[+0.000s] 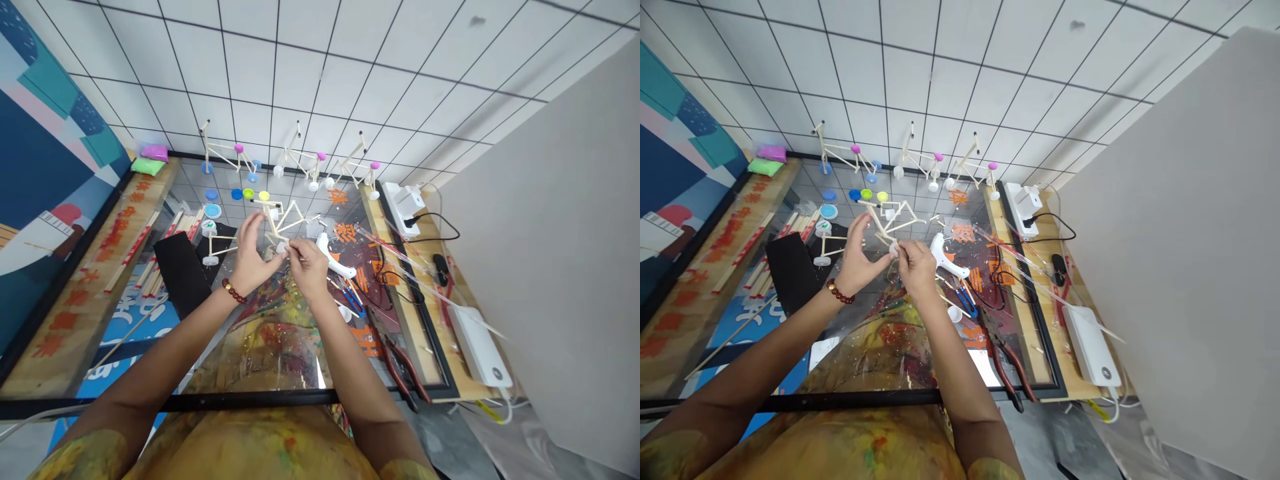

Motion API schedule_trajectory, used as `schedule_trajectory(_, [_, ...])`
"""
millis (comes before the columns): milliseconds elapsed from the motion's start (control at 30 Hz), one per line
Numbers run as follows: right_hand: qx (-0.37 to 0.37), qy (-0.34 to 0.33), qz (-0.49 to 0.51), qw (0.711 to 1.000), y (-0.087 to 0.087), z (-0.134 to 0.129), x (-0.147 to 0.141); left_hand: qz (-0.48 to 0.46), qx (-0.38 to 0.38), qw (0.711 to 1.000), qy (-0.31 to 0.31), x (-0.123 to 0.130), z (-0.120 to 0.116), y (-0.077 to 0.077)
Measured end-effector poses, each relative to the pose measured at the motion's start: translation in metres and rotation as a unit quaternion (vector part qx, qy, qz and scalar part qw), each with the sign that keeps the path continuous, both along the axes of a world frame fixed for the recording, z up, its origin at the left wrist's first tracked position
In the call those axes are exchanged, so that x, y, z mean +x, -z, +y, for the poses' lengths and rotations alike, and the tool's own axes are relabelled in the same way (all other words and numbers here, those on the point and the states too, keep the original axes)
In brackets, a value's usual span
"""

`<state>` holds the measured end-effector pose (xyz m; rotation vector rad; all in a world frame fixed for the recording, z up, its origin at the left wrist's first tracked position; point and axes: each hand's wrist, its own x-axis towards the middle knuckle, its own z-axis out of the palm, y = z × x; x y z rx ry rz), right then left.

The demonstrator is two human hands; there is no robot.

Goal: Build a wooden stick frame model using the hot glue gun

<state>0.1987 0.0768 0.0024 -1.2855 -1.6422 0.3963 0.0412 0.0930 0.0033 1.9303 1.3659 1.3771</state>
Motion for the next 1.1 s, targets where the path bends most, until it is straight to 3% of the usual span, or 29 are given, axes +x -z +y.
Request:
schedule_trajectory(200, [0.006,-0.018,0.007,1.000,0.000,-0.002,-0.005,-0.158,-0.117,0.980,0.044,-0.002,0.000,0.022])
schedule_trajectory(333, [0.027,-0.040,-0.005,0.999,0.003,-0.005,-0.014,-0.220,-0.154,0.957,0.108,-0.003,0.003,0.018])
schedule_trajectory(433, [0.036,-0.055,0.005,0.998,0.005,-0.007,-0.021,-0.246,-0.153,0.949,0.122,-0.008,0.006,0.014])
schedule_trajectory(567, [0.012,-0.065,0.034,0.997,0.007,-0.007,-0.024,-0.220,-0.136,0.961,0.093,-0.016,0.007,0.014])
schedule_trajectory(767, [-0.073,-0.054,0.050,0.995,0.015,-0.011,-0.014,-0.106,-0.091,0.990,0.031,-0.020,0.001,0.016])
schedule_trajectory(900, [-0.100,-0.056,0.045,0.992,0.021,-0.012,-0.006,-0.043,-0.068,0.996,0.025,-0.018,-0.003,0.015])
schedule_trajectory(1100, [-0.118,-0.050,0.037,0.991,0.025,-0.011,-0.006,-0.028,-0.054,0.998,0.021,-0.018,-0.001,0.024])
